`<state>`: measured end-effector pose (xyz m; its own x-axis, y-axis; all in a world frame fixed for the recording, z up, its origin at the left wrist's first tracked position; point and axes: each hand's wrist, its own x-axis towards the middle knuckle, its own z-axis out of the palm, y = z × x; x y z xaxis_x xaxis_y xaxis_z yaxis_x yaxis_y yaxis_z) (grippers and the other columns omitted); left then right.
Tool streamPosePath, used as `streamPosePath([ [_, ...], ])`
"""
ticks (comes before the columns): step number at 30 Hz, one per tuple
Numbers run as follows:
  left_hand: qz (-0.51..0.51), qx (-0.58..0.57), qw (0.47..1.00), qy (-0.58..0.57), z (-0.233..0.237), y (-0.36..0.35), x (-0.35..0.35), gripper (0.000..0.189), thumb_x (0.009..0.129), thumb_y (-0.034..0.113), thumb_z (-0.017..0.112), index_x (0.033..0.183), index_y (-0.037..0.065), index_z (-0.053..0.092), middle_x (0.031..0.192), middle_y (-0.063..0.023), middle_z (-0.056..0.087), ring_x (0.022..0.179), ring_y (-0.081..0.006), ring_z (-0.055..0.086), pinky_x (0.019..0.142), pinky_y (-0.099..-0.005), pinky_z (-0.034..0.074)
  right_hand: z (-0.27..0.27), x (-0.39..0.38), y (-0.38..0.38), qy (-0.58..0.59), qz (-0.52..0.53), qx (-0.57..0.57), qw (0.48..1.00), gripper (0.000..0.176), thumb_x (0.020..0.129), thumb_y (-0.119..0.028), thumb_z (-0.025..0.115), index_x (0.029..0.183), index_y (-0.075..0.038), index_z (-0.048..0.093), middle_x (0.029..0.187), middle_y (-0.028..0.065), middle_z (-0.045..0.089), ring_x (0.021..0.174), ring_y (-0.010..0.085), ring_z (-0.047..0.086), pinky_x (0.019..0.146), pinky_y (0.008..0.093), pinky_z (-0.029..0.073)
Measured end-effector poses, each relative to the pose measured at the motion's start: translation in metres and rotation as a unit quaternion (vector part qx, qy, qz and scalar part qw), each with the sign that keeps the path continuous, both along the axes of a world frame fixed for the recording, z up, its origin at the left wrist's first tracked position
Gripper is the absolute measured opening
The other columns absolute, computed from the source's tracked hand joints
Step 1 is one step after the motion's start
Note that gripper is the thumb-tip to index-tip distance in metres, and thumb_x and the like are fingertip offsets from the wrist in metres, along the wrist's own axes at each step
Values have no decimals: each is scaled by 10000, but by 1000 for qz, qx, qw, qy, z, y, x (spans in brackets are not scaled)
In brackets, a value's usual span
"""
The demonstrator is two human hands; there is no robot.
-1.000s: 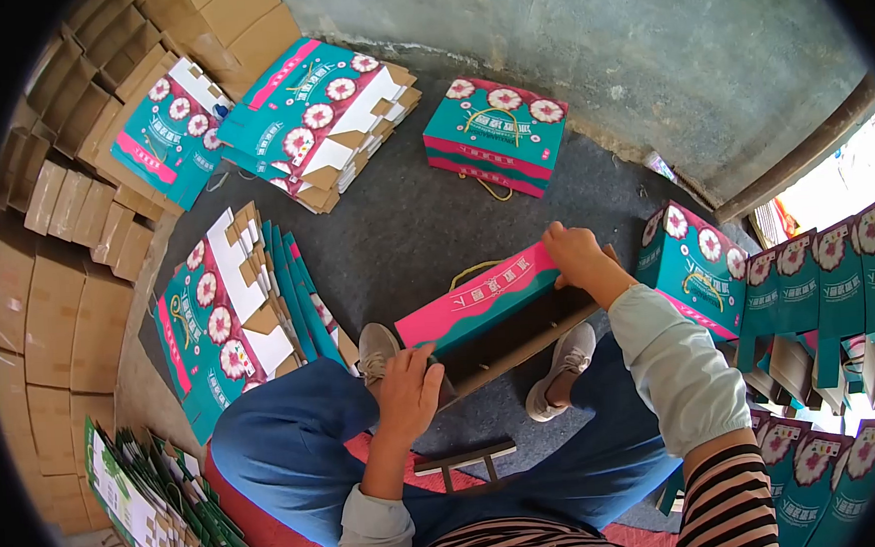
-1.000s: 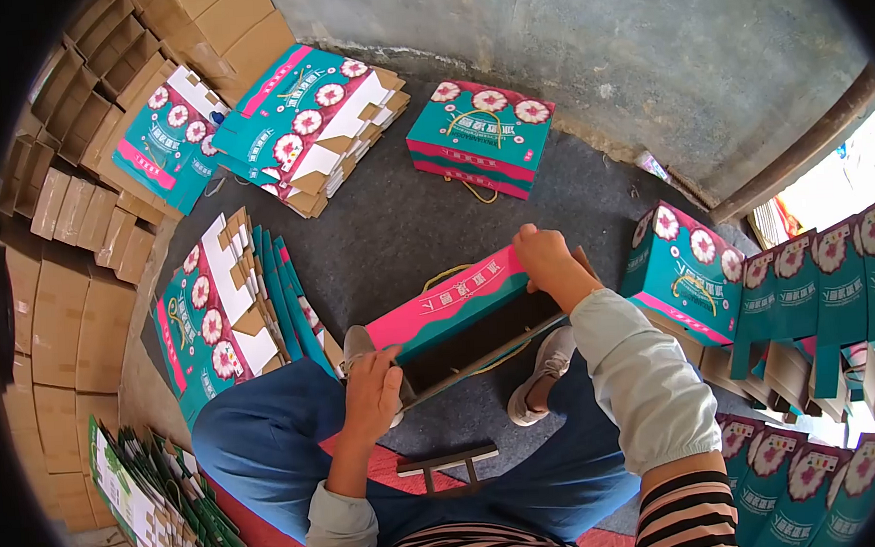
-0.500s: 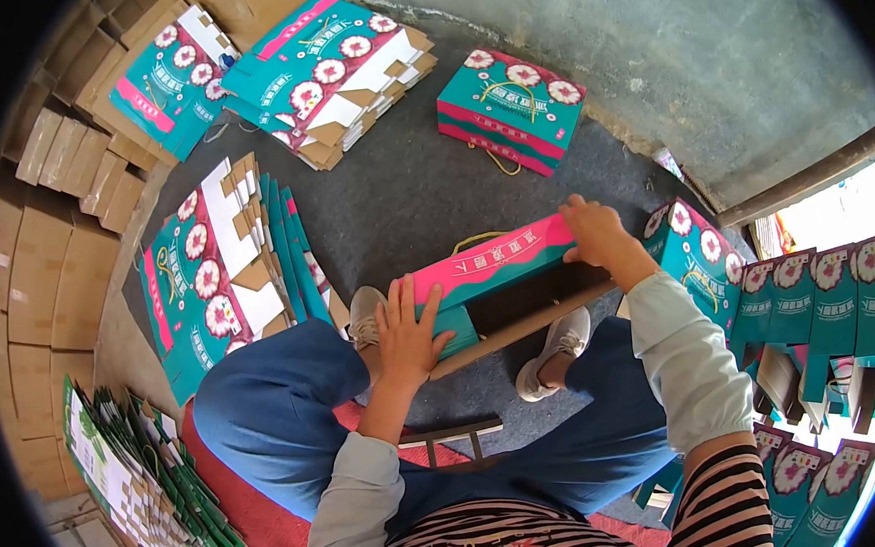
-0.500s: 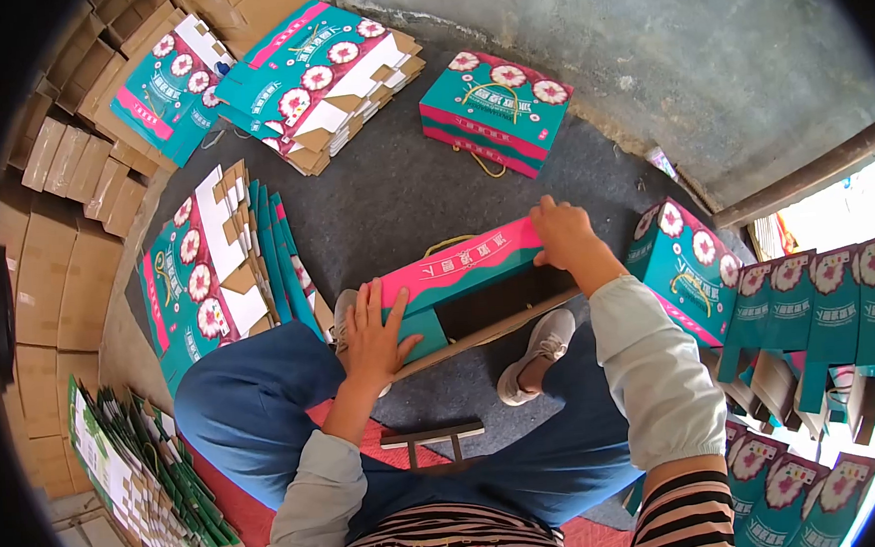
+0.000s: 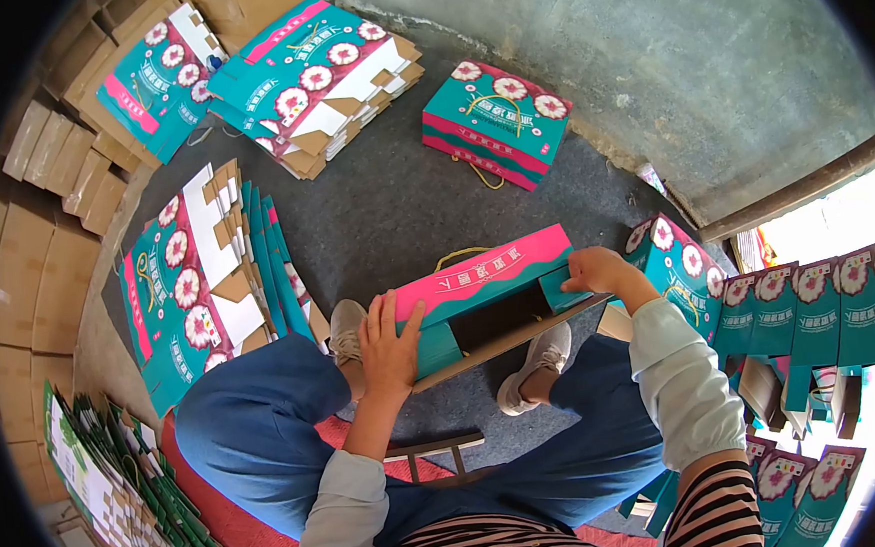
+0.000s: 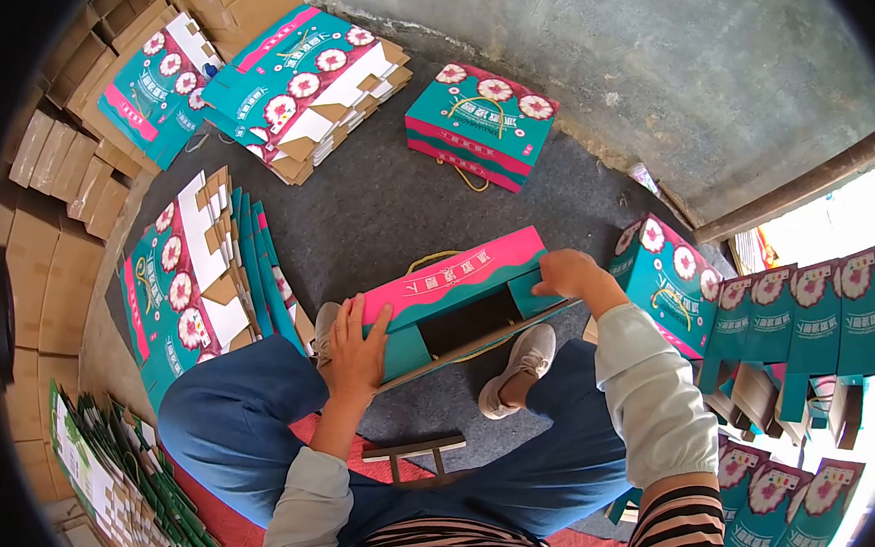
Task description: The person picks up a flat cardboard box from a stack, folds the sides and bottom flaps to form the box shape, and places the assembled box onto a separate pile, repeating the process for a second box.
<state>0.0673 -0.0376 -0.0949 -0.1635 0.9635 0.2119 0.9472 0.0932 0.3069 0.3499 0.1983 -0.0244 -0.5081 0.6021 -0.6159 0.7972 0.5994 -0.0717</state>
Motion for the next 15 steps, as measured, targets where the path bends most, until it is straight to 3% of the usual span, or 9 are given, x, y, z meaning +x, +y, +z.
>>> streamPosePath([
  [10,6,2,1000,1,-4,0,1,509,812,187,647,1300,269,526,1418,-141,377,1319,-349,332,1029,-505,309,-13,-11,0,-74,-39,33,996,488,749,-463,712,1018,-59,658,1005,133,670,987,327,628,813,431,506],
  [13,-7,3,1000,30,-3,-1,0,533,798,217,664,1310,206,518,1419,-155,371,1318,-350,331,1033,-496,309,-17,-7,-3,-64,-46,46,996,544,724,-491,726,1039,-55,647,1034,134,665,988,321,631,820,425,507],
  [15,59,41,996,-54,-2,-2,0,561,796,239,678,1317,133,500,1423,-179,354,1310,-383,327,1036,-483,309,-14,-7,-5,-48,-60,71,994,603,692,-524,742,1044,-46,638,1044,150,660,986,312,636,823,422,507],
])
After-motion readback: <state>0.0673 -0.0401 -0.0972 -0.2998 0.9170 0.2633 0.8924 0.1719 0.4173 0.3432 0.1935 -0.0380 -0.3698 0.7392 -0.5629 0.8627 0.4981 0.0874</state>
